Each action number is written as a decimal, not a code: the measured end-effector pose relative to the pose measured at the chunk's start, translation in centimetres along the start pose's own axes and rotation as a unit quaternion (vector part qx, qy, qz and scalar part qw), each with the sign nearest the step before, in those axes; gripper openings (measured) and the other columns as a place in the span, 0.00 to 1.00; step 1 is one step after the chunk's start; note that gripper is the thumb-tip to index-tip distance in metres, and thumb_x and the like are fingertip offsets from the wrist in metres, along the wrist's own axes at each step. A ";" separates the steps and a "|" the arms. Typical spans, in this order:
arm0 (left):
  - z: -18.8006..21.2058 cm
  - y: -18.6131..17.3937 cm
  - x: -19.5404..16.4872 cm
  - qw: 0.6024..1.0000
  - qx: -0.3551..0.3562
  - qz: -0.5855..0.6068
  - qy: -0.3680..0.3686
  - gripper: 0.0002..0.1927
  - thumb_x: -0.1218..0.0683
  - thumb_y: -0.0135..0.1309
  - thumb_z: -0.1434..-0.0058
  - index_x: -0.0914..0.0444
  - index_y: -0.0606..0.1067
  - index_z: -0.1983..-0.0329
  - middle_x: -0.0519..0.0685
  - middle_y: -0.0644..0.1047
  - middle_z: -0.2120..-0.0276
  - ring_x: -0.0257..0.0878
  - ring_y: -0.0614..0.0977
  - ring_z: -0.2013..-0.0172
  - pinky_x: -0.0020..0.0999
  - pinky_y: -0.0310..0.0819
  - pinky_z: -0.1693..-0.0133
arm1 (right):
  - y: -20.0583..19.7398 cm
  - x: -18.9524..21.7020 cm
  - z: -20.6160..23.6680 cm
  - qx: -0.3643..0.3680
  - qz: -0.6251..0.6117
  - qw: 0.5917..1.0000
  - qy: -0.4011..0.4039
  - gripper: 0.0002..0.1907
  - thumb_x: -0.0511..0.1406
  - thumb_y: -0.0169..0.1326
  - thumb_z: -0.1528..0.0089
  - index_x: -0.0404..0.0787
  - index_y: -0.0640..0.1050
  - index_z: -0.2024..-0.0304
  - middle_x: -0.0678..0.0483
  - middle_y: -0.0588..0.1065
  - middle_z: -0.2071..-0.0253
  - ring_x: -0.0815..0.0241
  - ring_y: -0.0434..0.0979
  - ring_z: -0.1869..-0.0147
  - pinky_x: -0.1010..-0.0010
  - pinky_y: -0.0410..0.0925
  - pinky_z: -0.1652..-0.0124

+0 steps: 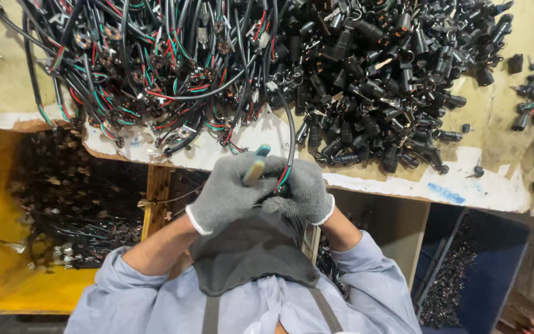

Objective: The person sits at a workbench and uses a handheld wire stripper to strip insulation from the ends of electrical wires. They repeatedly pick up a wire, operate the stripping tool on its end, and place the processed wire aside, working through a pile of wires one at a time.

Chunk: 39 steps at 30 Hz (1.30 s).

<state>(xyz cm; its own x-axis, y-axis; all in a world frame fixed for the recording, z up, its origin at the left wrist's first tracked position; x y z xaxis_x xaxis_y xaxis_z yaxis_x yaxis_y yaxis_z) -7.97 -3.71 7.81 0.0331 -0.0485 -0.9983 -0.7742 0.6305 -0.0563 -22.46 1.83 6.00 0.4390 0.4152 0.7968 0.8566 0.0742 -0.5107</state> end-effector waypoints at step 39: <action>1.0 -4.6 10.5 0.890 -0.210 -0.398 -0.070 0.11 0.47 0.62 0.42 0.55 0.85 0.61 0.58 0.78 0.71 0.56 0.81 0.71 0.50 0.74 0.68 | -2.1 -6.8 -2.2 0.102 0.476 0.874 -0.012 0.14 0.36 0.62 0.41 0.47 0.78 0.53 0.52 0.74 0.50 0.52 0.73 0.50 0.60 0.66 0.59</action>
<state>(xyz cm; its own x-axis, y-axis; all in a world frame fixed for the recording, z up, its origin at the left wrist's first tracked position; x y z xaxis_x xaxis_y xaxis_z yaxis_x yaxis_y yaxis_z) -3.40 -6.35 -2.45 0.7330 -0.2347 -0.6385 -0.6370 0.0924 -0.7653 -26.69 -3.17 2.35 0.9181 0.3955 -0.0255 0.0394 -0.1552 -0.9871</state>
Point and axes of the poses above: each hand's wrist, its own z-axis away from the middle knuckle, its own y-axis out of the palm, x = y × z, the point moved 6 cm from there along -z, towards the middle knuckle
